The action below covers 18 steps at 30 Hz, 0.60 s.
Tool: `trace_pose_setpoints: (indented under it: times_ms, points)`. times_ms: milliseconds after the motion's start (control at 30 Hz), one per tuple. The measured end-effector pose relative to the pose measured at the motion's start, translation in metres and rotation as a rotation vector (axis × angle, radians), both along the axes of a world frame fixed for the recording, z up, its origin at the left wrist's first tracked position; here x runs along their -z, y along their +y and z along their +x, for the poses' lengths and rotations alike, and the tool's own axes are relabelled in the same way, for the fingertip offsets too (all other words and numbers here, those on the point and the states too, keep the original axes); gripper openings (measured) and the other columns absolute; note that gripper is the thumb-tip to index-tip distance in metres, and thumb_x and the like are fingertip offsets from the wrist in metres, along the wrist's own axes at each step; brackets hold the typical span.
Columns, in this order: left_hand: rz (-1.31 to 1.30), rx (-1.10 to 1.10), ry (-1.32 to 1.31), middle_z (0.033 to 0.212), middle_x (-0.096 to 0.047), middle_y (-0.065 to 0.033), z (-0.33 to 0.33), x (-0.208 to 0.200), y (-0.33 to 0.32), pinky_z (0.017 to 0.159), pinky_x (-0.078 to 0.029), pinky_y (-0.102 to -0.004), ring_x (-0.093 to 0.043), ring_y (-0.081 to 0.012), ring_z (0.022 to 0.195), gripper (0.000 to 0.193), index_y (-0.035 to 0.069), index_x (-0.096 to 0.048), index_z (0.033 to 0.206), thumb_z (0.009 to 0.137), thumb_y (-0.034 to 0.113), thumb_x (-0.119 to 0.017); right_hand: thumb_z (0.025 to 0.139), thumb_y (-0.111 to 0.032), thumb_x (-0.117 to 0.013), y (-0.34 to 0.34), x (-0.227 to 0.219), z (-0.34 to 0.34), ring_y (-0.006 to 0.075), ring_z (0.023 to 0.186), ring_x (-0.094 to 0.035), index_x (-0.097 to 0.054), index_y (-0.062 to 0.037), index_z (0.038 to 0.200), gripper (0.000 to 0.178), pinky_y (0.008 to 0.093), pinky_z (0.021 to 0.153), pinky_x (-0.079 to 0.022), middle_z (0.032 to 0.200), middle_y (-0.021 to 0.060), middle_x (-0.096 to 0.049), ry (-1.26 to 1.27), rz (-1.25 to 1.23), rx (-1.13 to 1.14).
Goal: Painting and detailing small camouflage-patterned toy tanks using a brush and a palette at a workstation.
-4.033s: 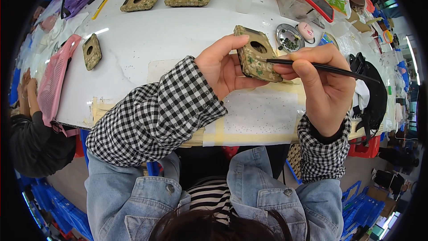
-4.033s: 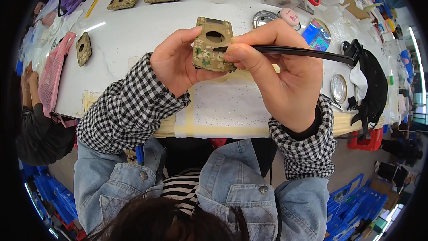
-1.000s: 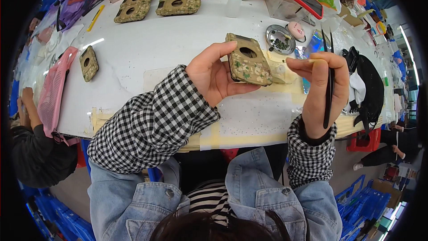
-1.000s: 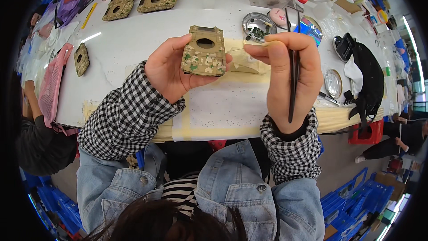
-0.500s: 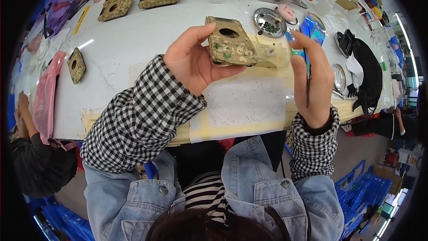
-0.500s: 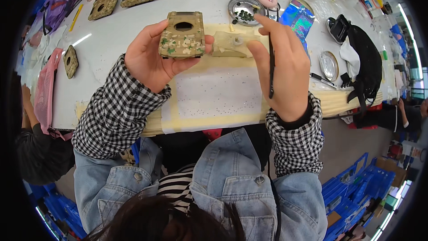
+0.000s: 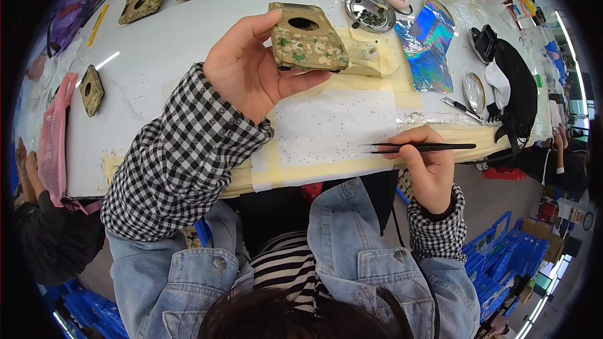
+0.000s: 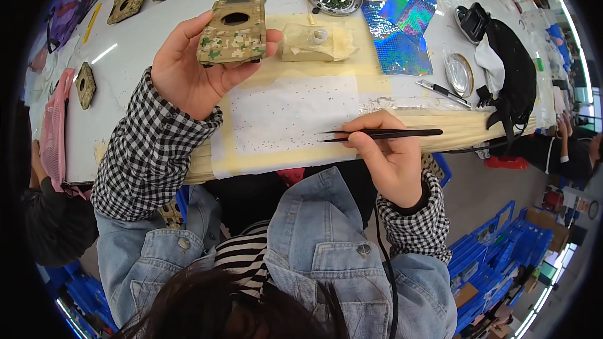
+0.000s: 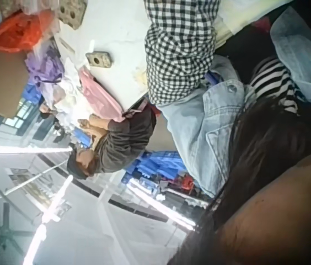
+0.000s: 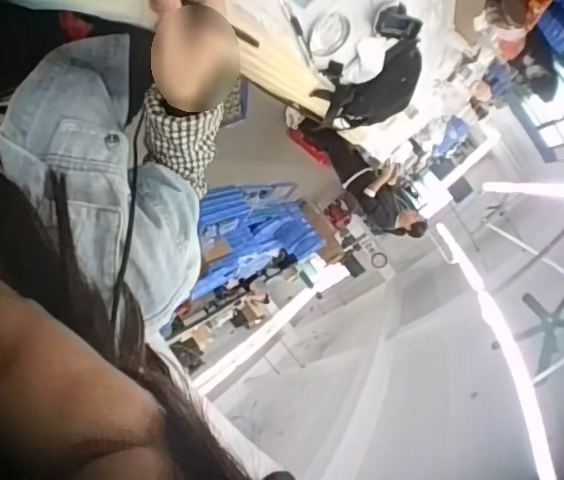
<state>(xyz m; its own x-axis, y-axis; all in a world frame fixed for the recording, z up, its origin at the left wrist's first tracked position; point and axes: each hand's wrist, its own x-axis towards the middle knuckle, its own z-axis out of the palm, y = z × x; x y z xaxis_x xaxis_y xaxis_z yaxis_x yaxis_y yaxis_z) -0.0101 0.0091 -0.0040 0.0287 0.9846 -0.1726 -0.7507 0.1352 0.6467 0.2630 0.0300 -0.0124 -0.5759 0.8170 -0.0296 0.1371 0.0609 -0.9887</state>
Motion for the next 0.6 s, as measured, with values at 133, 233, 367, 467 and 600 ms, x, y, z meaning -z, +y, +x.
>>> trace_pose_setpoints:
  times_ms: [133, 233, 367, 467, 600]
  points:
    - [0.001, -0.009, -0.001, 0.122, -0.043, -0.0348, 0.0006, 0.0003, 0.0007, 0.092, -0.049, -0.0388, -0.050, -0.0376, 0.113, 0.052, -0.012, -0.032, 0.128, 0.095, 0.029, -0.024, 0.090, -0.005, -0.051, -0.0100, 0.0047, -0.0031, 0.0140, 0.074, -0.062, -0.051, 0.0048, 0.089, 0.010, 0.0235, 0.069, -0.050, 0.082, 0.0131, -0.062, 0.022, 0.019, 0.100]
    - [0.005, -0.011, 0.000, 0.122, -0.042, -0.0353, 0.0006, -0.0002, -0.0001, 0.092, -0.049, -0.0389, -0.050, -0.0378, 0.112, 0.053, -0.012, -0.032, 0.128, 0.095, 0.029, -0.024, 0.090, -0.005, -0.051, -0.0102, 0.0060, -0.0021, 0.0134, 0.071, -0.062, -0.051, 0.0045, 0.088, 0.010, 0.0230, 0.066, -0.050, 0.080, 0.0124, -0.062, -0.028, 0.054, 0.099]
    - [0.013, -0.008, -0.001, 0.122, -0.042, -0.0353, 0.0005, 0.0003, -0.0007, 0.092, -0.049, -0.0388, -0.050, -0.0379, 0.113, 0.053, -0.013, -0.031, 0.128, 0.095, 0.029, -0.024, 0.090, -0.005, -0.051, -0.0101, 0.0053, -0.0028, 0.0129, 0.071, -0.062, -0.052, 0.0045, 0.087, 0.010, 0.0227, 0.066, -0.050, 0.078, 0.0117, -0.062, -0.067, 0.079, 0.072]
    - [0.022, 0.003, -0.007, 0.122, -0.042, -0.0349, -0.0002, 0.0009, -0.0004, 0.092, -0.049, -0.0389, -0.049, -0.0379, 0.113, 0.053, -0.013, -0.031, 0.128, 0.095, 0.028, -0.024, 0.090, -0.005, -0.051, -0.0100, 0.0056, -0.0031, 0.0128, 0.071, -0.062, -0.052, 0.0046, 0.087, 0.010, 0.0225, 0.065, -0.050, 0.078, 0.0114, -0.062, -0.067, 0.080, 0.068]
    - [0.030, 0.011, -0.008, 0.123, -0.043, -0.0344, -0.0004, 0.0013, -0.0004, 0.092, -0.049, -0.0391, -0.049, -0.0379, 0.113, 0.053, -0.013, -0.031, 0.128, 0.095, 0.028, -0.024, 0.090, -0.005, -0.051, -0.0101, 0.0071, -0.0024, 0.0130, 0.071, -0.062, -0.052, 0.0047, 0.087, 0.010, 0.0226, 0.065, -0.050, 0.078, 0.0112, -0.062, -0.068, 0.088, 0.064]
